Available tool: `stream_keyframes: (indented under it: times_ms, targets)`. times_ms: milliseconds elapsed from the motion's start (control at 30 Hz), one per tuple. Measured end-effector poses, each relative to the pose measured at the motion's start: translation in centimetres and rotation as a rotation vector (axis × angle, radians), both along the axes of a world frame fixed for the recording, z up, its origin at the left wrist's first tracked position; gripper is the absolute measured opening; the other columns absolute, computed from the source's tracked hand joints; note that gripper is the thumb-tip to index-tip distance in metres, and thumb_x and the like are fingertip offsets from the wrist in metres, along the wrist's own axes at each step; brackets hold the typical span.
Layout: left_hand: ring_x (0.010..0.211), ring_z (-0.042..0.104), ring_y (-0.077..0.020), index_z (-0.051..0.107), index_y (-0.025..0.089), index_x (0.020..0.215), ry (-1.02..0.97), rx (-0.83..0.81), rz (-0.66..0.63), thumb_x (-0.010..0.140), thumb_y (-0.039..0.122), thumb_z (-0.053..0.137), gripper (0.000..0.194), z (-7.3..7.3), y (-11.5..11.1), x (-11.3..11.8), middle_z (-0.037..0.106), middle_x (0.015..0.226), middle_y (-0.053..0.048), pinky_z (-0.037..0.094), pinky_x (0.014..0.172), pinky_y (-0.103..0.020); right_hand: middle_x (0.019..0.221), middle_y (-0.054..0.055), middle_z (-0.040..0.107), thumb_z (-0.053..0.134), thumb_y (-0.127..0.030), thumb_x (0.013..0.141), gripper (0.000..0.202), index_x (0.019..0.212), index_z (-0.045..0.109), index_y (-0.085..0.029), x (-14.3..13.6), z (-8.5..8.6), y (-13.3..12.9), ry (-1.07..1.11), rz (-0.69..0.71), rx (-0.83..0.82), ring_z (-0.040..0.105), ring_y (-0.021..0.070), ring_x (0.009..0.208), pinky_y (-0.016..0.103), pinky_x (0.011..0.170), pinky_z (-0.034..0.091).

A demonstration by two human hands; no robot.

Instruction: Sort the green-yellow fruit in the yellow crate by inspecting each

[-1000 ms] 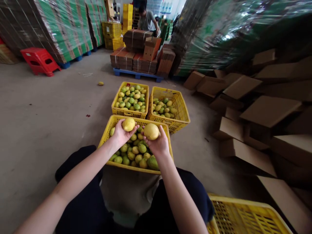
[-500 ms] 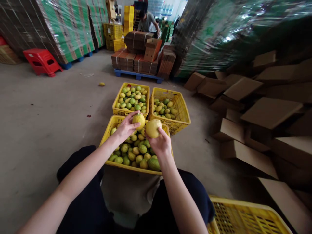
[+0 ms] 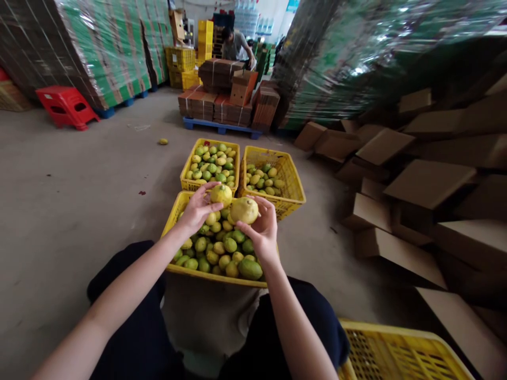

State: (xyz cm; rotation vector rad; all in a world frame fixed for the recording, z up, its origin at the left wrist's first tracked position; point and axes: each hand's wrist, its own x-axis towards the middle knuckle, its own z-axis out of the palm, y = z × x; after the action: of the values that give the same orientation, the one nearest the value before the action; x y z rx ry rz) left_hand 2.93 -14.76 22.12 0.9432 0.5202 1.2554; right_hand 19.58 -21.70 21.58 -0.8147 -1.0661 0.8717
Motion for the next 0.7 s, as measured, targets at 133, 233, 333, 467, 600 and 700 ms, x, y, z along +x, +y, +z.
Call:
stream_keyframes:
  times_ms: [133, 233, 333, 467, 600, 700]
  targets:
    - [0.111, 0.068, -0.0271, 0.065, 0.019, 0.123, -0.175, -0.299, -0.057, 0.081, 0.021, 0.073, 0.043, 0.5, -0.2, 0.2, 0.072, 0.113, -0.009, 0.055, 0.096, -0.040, 0.111, 0.002, 0.068, 0.078, -0.028, 0.067, 0.042, 0.106, 0.064, -0.027, 0.1, 0.6, -0.1, 0.245, 0.095, -0.160, 0.063, 0.0241, 0.103, 0.041, 0.095, 0.053]
    - [0.111, 0.070, -0.0276, 0.060, 0.015, 0.134, -0.277, -0.498, -0.130, 0.097, 0.027, 0.049, 0.040, 1.6, -0.7, 0.2, 0.072, 0.117, -0.014, 0.060, 0.091, -0.040, 0.100, 0.006, 0.071, 0.067, -0.039, 0.068, 0.037, 0.102, 0.066, -0.024, 0.3, 1.2, -0.2, 0.466, 0.251, -0.286, 0.065, 0.0284, 0.099, 0.043, 0.084, 0.056]
    - [0.095, 0.075, -0.0236, 0.058, 0.011, 0.136, -0.278, -0.608, -0.183, 0.102, 0.029, 0.040, 0.042, 2.4, -1.2, 0.2, 0.074, 0.109, -0.016, 0.064, 0.077, -0.031, 0.095, 0.008, 0.071, 0.058, -0.044, 0.069, 0.042, 0.102, 0.067, -0.021, 0.4, 1.7, -0.3, 0.635, 0.324, -0.375, 0.067, 0.0278, 0.090, 0.036, 0.064, 0.057]
    - [0.080, 0.076, -0.0213, 0.064, 0.009, 0.123, -0.140, -0.675, -0.239, 0.094, 0.023, 0.059, 0.033, 1.6, -1.3, 0.1, 0.075, 0.097, -0.014, 0.064, 0.067, -0.026, 0.089, 0.004, 0.072, 0.061, -0.048, 0.074, 0.040, 0.103, 0.067, -0.020, 0.7, 1.6, -0.1, 0.815, 0.246, -0.417, 0.065, 0.0176, 0.072, 0.028, 0.056, 0.055]
    - [0.074, 0.074, -0.0191, 0.066, 0.015, 0.112, 0.158, -0.729, -0.239, 0.082, 0.011, 0.073, 0.031, -1.3, -2.1, 0.5, 0.074, 0.094, -0.010, 0.064, 0.066, -0.026, 0.080, 0.001, 0.071, 0.064, -0.038, 0.076, 0.025, 0.095, 0.066, -0.022, 2.3, 1.0, 0.5, 0.970, 0.066, -0.439, 0.067, 0.0154, 0.072, 0.029, 0.068, 0.060]
    - [0.071, 0.073, -0.0180, 0.065, 0.022, 0.101, 0.351, -0.809, -0.242, 0.074, 0.006, 0.080, 0.034, -4.0, -3.6, 1.0, 0.071, 0.091, -0.004, 0.064, 0.063, -0.027, 0.082, 0.002, 0.073, 0.060, -0.035, 0.079, 0.023, 0.097, 0.066, -0.022, 4.1, 0.6, 0.5, 1.041, -0.046, -0.443, 0.069, 0.0168, 0.075, 0.029, 0.065, 0.061]
